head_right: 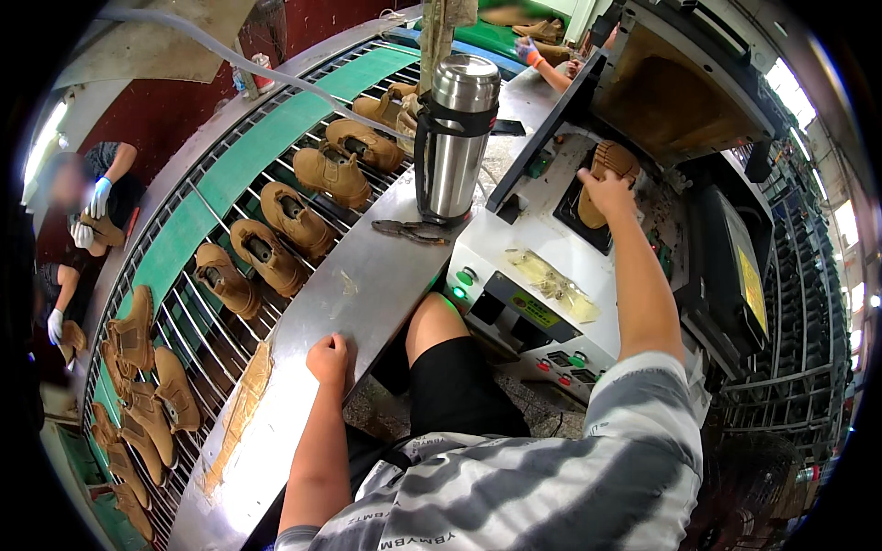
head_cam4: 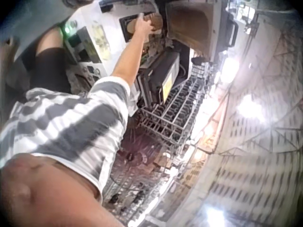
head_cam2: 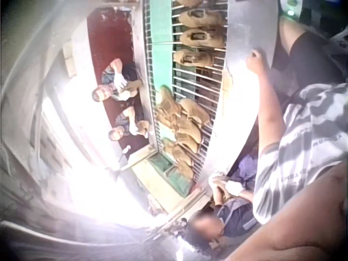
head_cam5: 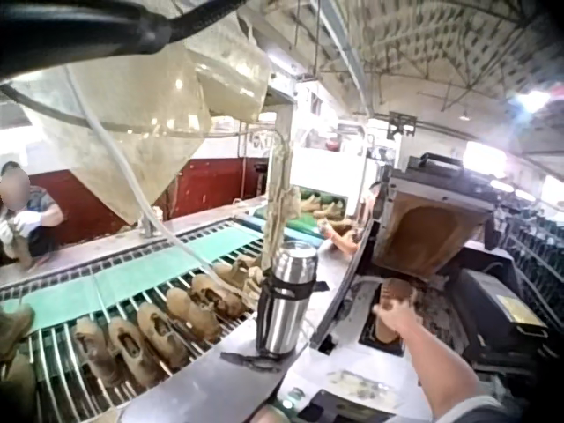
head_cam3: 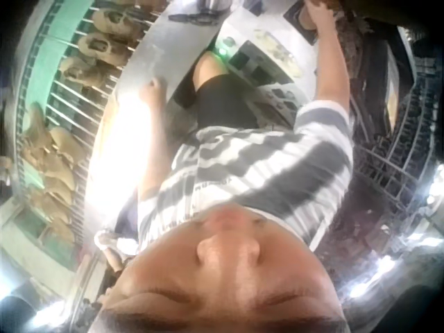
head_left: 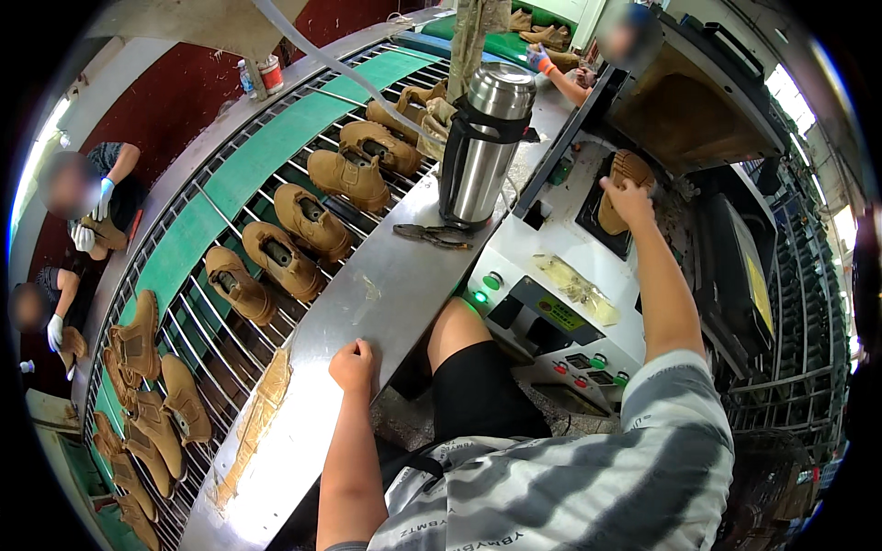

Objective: The person operates a sole-attaching machine by placing boots into the machine one at a time and pressing a foot pedal to cycle the machine, while also moving boots from a conveyor belt.

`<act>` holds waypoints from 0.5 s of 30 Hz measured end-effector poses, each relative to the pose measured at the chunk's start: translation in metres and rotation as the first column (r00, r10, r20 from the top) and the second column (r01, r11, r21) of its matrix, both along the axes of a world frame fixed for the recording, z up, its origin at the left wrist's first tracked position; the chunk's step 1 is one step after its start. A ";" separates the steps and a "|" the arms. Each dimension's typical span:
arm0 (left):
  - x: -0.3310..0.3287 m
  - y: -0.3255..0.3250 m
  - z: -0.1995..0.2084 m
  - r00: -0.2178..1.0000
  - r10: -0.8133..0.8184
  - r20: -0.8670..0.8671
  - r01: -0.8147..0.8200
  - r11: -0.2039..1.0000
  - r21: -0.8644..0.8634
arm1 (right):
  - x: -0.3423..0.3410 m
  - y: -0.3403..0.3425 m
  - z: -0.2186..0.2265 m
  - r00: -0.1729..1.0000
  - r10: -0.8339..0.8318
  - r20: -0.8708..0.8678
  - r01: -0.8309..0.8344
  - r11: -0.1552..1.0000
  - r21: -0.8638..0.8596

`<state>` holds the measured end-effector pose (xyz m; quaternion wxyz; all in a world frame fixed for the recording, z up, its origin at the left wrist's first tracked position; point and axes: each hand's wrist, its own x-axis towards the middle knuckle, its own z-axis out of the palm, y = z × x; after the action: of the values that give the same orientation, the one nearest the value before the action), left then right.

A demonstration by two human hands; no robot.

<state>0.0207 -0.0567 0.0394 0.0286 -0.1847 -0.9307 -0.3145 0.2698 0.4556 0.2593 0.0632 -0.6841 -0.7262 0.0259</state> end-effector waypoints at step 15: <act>-0.001 -0.005 -0.005 0.999 0.031 0.014 -0.030 0.999 -0.039 | 0.024 0.022 0.006 0.938 0.173 -0.301 -0.217 0.969 -0.119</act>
<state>0.0197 -0.0613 0.0341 0.0231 -0.1686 -0.9395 -0.2972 0.2939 0.4772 0.2658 0.1139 -0.6004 -0.7694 0.1861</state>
